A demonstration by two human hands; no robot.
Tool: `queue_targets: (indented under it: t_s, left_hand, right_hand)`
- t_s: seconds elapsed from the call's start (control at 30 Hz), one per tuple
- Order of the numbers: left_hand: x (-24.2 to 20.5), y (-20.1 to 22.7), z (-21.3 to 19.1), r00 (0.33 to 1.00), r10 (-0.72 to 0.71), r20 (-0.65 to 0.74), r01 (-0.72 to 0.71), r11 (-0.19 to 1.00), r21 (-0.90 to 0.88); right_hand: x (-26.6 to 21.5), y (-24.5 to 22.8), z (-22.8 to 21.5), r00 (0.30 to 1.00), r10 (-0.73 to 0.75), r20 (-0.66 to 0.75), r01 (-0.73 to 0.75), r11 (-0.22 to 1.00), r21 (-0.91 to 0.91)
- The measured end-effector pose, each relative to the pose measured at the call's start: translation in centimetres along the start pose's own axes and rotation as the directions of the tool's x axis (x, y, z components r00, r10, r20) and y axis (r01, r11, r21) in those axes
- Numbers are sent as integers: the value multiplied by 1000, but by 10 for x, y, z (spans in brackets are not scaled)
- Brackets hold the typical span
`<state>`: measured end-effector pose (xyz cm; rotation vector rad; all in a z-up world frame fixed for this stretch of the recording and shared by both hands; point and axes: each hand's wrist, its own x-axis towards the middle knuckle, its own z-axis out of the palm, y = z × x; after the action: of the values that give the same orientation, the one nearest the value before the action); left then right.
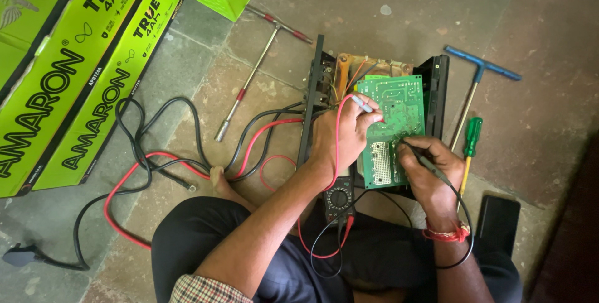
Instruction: The person sits on the floor and uses a multimeter to test various points on a green circuit board. They hold the board with one hand and use the multimeter probes with the other to check electrical continuity or voltage across different components.
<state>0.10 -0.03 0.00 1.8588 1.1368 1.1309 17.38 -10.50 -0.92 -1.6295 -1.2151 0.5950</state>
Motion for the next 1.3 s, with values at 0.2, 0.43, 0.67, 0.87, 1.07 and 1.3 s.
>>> queue_targets:
  t_s: [0.2,0.43,0.67,0.87,1.07,1.3]
  left_hand:
    - [2,4,-4,999,-28,17,28,1000,2]
    - [5,10,-10,987,-148,66,152,986,-64]
    - [8,15,-20,994,-101,-40,92,980,-174]
    - [8,21,-29,994,-95,-51,87,987,-132]
    - [7,24,-31,995,-80,-55,68,978,-199]
    - [12,26,-39,993,-59,-106,20,941,-339]
  right_hand:
    - [4,6,-2,986,-105,-128,124,981,150]
    - [-9,-27,17,874,-469,-126,370,812,-451]
    - [-19,-53,51,932,-362,8,268,675,-688]
    - [-15,-53,54,978,-206,-16,131,679,-723]
    - [-10,-47,53,986,-162,-40,91,723,-684]
    - [-12,-51,49,978,-199,-57,115,750,-651]
